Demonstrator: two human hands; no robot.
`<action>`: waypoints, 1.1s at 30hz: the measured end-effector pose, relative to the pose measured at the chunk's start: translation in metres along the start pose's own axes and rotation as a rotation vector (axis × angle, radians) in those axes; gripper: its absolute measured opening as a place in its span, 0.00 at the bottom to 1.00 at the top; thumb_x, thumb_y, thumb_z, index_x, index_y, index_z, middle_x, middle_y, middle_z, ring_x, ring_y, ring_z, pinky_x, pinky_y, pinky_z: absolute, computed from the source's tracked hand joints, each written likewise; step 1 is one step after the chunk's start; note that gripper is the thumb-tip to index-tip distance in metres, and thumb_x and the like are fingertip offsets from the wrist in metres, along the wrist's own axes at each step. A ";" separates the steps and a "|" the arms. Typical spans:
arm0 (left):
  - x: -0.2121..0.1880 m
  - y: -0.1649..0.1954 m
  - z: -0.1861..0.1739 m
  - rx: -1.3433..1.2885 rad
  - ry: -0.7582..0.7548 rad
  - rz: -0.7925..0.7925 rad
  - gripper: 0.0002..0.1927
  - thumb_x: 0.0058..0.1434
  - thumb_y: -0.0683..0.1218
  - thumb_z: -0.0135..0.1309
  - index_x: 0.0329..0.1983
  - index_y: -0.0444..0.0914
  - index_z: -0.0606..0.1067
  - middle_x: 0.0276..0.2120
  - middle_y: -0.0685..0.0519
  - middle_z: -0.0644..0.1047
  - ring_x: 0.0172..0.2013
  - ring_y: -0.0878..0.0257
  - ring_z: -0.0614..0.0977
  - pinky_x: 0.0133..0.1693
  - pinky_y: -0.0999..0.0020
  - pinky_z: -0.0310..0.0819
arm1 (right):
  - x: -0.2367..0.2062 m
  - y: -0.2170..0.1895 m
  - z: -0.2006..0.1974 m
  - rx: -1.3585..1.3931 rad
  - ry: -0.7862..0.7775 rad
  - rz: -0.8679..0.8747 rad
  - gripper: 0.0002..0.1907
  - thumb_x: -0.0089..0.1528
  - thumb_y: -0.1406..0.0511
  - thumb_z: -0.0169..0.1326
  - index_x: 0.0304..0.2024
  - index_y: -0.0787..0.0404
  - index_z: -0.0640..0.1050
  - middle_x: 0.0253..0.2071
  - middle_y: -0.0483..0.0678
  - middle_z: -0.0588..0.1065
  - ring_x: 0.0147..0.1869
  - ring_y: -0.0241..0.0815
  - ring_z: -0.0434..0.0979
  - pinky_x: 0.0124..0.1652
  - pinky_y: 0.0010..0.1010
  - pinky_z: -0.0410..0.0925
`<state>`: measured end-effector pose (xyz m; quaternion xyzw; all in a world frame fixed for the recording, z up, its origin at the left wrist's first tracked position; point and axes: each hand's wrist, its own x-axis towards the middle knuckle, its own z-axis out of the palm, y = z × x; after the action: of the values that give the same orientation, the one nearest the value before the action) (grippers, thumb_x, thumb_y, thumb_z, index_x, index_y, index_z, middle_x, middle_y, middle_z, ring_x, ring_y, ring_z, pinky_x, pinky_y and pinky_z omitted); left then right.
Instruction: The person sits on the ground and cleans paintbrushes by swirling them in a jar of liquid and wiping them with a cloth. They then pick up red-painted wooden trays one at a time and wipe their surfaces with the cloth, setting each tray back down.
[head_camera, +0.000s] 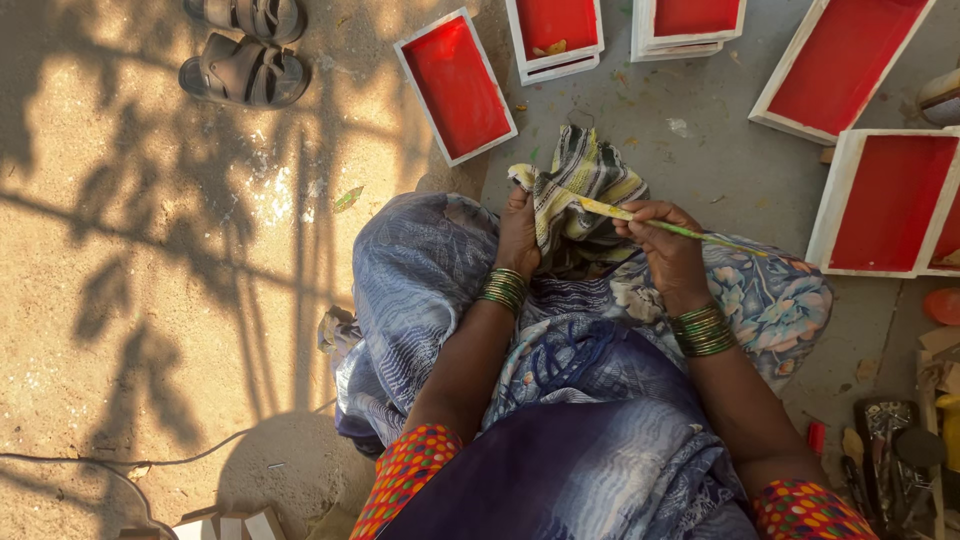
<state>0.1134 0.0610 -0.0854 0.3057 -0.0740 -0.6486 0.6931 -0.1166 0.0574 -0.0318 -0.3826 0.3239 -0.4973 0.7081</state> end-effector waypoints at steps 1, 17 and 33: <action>0.000 -0.001 -0.001 0.026 -0.013 0.004 0.14 0.77 0.40 0.45 0.62 0.34 0.73 0.51 0.48 0.80 0.45 0.62 0.83 0.44 0.66 0.83 | 0.000 0.000 0.000 0.007 0.024 0.010 0.05 0.68 0.76 0.55 0.45 0.65 0.77 0.52 0.56 0.78 0.53 0.46 0.82 0.54 0.35 0.77; 0.001 -0.011 -0.011 0.068 -0.021 -0.014 0.16 0.76 0.39 0.42 0.62 0.33 0.73 0.50 0.49 0.80 0.43 0.63 0.83 0.45 0.65 0.82 | 0.009 0.005 0.000 0.007 0.039 0.062 0.05 0.68 0.75 0.56 0.45 0.64 0.76 0.53 0.56 0.78 0.54 0.45 0.82 0.54 0.34 0.77; -0.006 -0.002 -0.005 0.065 -0.035 -0.083 0.17 0.74 0.46 0.47 0.62 0.34 0.73 0.51 0.50 0.80 0.47 0.62 0.83 0.48 0.65 0.81 | 0.010 0.011 0.002 0.008 0.005 0.061 0.07 0.67 0.76 0.56 0.46 0.64 0.77 0.53 0.55 0.77 0.53 0.45 0.82 0.53 0.34 0.78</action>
<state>0.1134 0.0679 -0.0890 0.3193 -0.0944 -0.6795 0.6537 -0.1070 0.0506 -0.0410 -0.3684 0.3352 -0.4776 0.7238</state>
